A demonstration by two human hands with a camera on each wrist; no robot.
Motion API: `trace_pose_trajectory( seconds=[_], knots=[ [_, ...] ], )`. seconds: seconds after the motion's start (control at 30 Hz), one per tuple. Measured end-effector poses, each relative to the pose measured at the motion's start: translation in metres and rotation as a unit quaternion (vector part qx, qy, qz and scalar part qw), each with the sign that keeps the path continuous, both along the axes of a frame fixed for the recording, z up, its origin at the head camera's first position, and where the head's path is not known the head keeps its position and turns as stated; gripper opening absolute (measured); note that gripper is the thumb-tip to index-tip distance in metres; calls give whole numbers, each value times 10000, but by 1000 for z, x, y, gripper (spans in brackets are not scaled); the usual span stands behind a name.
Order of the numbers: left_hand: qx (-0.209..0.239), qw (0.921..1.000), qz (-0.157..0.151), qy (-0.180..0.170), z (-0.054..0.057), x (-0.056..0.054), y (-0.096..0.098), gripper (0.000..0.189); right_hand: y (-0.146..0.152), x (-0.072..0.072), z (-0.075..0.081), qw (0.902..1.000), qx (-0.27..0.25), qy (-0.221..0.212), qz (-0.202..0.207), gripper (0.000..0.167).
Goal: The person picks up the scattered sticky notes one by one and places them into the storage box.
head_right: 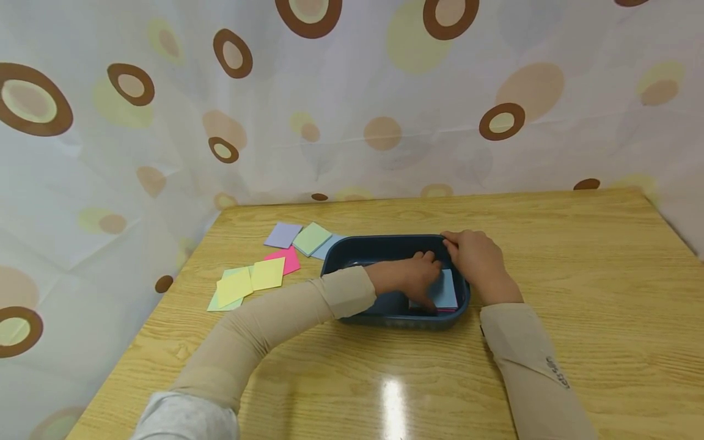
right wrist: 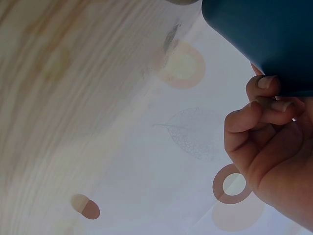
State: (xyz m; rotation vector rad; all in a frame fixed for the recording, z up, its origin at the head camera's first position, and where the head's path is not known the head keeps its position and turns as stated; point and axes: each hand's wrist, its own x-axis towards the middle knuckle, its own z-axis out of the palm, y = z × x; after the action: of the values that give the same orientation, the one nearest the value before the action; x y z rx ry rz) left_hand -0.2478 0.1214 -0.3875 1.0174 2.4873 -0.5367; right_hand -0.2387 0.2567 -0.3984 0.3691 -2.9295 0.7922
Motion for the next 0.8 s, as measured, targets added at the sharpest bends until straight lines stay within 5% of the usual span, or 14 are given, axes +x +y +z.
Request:
trace_pose_trajectory(
  seconds=[0.33,0.6,0.8],
  knots=[
    [-41,9998,175,-43,2,0,-2,86,0,0,-1,10000,-21,53,19,36],
    [-100,9999,-46,-3,13,1,-10,84,0,0,-2,9999,106,-76,9,38],
    [670,9974,96,-249,30,-3,-25,65,-1,0,0,9999,150,-67,12,38]
  ],
)
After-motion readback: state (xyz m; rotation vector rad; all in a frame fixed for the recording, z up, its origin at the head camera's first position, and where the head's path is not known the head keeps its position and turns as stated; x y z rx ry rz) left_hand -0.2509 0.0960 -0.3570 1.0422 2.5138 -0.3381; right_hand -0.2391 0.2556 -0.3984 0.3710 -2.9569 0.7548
